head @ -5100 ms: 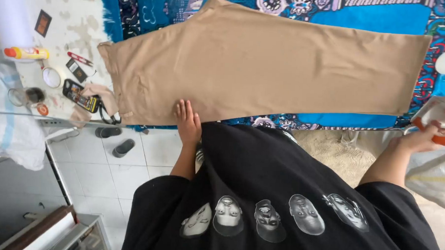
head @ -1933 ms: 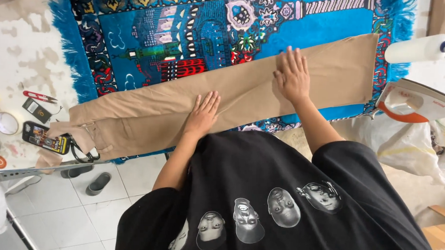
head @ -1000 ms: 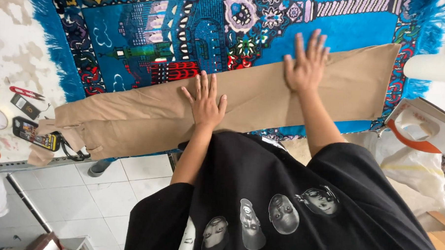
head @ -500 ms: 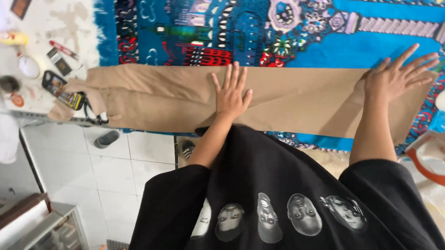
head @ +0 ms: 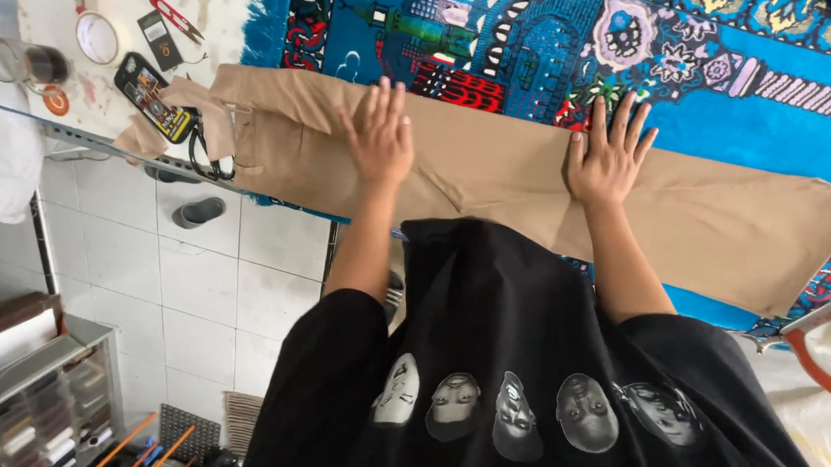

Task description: Ironing and folding a pair of tan pants on a low work surface.

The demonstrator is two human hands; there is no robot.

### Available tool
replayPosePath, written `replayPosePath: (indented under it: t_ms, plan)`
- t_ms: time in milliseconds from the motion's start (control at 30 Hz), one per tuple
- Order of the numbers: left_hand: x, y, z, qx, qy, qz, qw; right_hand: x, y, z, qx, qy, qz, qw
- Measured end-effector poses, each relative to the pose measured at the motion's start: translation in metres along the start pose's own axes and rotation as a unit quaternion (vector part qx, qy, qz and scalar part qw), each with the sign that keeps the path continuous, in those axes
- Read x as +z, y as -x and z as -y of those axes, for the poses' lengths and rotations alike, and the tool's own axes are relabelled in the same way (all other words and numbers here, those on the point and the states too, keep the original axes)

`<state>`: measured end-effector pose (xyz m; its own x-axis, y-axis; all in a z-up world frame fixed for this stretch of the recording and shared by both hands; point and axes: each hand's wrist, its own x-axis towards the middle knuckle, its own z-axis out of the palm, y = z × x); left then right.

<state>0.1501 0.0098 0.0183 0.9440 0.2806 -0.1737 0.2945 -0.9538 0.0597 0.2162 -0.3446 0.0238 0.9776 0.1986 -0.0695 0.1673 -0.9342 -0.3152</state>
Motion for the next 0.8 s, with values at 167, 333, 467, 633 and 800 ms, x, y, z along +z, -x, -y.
replayPosePath:
  t_ms: [167, 333, 467, 633, 800]
  plan:
    - [-0.031, -0.021, 0.091, -0.124, 0.001, -0.002, 0.992, -0.004, -0.003, 0.001, 0.002, 0.003, 0.014, 1.000]
    - [-0.030, -0.028, 0.103, -0.229, 0.039, -0.006, 0.973, -0.003, 0.000, 0.001, -0.004, 0.007, 0.009, 1.000]
    - [-0.003, -0.039, 0.140, -0.291, 0.053, -0.078, 0.952, 0.000, 0.000, 0.002, 0.003, 0.010, -0.007, 1.000]
    - [0.018, -0.032, 0.150, -0.289, -0.010, -0.151, 0.945, 0.001, 0.006, -0.001, -0.030, 0.019, -0.002, 0.999]
    - [-0.028, -0.041, 0.149, -0.182, 0.000, -0.250, 0.951, -0.005, 0.004, 0.027, -0.013, 0.037, -0.045, 0.998]
